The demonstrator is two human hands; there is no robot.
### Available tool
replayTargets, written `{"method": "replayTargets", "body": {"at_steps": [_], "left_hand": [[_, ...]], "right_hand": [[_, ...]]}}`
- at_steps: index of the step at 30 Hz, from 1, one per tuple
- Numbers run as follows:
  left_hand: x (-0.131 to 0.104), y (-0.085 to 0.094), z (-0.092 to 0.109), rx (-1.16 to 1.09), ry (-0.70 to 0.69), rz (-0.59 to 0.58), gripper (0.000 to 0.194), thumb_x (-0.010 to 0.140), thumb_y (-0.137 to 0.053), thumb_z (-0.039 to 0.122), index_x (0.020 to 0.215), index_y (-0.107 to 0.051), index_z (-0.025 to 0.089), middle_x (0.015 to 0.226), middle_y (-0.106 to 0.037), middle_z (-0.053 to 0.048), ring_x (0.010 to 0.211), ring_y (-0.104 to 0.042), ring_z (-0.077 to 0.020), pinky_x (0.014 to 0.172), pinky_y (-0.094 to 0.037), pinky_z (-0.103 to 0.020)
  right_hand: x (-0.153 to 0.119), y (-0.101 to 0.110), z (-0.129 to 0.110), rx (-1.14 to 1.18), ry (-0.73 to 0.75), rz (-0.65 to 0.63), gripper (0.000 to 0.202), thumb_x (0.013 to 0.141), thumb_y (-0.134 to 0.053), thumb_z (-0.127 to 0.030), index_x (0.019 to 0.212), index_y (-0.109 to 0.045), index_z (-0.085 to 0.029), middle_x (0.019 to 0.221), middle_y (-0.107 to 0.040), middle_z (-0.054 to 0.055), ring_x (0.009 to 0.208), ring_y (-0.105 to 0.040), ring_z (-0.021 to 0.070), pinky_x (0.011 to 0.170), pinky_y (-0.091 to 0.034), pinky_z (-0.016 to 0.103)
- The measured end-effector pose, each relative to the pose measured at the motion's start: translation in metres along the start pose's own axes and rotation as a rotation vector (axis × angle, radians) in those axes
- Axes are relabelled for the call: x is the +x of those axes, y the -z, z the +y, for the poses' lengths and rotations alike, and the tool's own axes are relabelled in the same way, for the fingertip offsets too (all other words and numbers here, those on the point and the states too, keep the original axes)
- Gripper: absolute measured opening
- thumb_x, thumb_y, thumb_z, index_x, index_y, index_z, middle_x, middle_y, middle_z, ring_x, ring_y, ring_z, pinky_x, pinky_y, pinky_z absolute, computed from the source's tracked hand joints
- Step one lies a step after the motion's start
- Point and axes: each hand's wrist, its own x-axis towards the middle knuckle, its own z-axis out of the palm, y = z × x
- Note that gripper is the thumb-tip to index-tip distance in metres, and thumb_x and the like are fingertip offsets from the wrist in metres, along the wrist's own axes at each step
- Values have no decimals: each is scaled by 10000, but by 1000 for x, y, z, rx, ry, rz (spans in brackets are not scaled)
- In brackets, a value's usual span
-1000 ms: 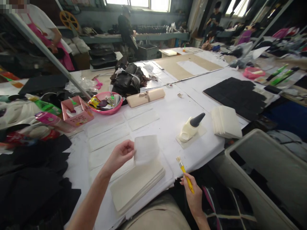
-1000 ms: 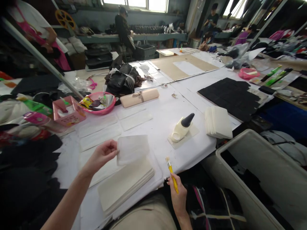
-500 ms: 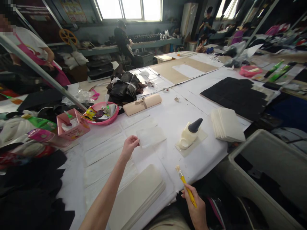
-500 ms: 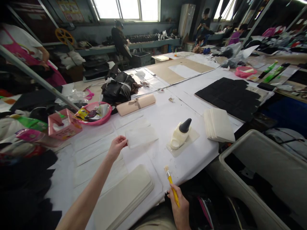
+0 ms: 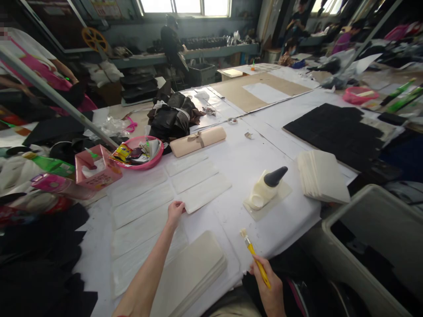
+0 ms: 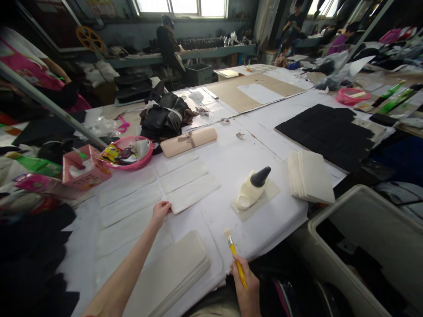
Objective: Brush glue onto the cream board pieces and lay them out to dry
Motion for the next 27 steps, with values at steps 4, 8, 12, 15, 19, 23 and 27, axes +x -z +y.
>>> {"method": "replayTargets", "body": {"at_steps": [4,8,12,15,19,23,27], "left_hand": [[8,1,-7,58,26,44,148,589,-572,291,656,-549,160,601,-595,8,547,-601,-129,588,-535,-281],[15,1,-14,145,48,83,118,608,-529,264,656,-559,161,581,-595,4,535,-612,-148,544,-507,-267],[21,3,-18,260,65,96,115,645,-516,251,684,-573,160,610,-621,-25,550,-639,-177,527,-492,-263],[24,5,-19,356,63,109,106,677,-527,257,712,-574,169,622,-643,-39,557,-654,-194,532,-487,-267],[22,8,-18,465,37,118,111,735,-509,269,770,-560,177,558,-622,-29,486,-625,-194,507,-465,-272],[11,13,-10,532,-23,124,103,762,-486,277,776,-540,191,503,-578,-6,460,-593,-186,504,-442,-271],[-18,24,-3,491,-86,66,138,768,-468,328,793,-520,203,557,-596,5,480,-590,-164,492,-436,-251]], "right_hand": [[3,-1,0,3,-10,-9,327,835,-581,-503,971,-694,-227,770,-736,62,633,-714,213,614,-586,243],[2,-4,2,-1,-9,17,335,843,-570,-505,976,-692,-223,800,-736,74,647,-710,211,623,-578,244],[-1,-6,4,-19,-10,9,342,849,-562,-511,983,-689,-222,795,-735,71,649,-706,206,629,-572,242],[-1,-5,5,-28,-17,1,344,859,-552,-504,999,-677,-215,813,-736,67,673,-708,196,658,-567,235],[0,-5,5,-36,-24,-38,355,862,-558,-484,1049,-651,-197,852,-734,71,687,-708,192,663,-563,232],[2,-4,3,-41,-31,-30,375,863,-555,-475,1097,-612,-188,864,-727,69,680,-704,191,651,-563,240],[16,4,-2,-24,-51,10,362,862,-556,-468,1083,-589,-183,885,-717,80,704,-704,199,665,-566,267]]}}
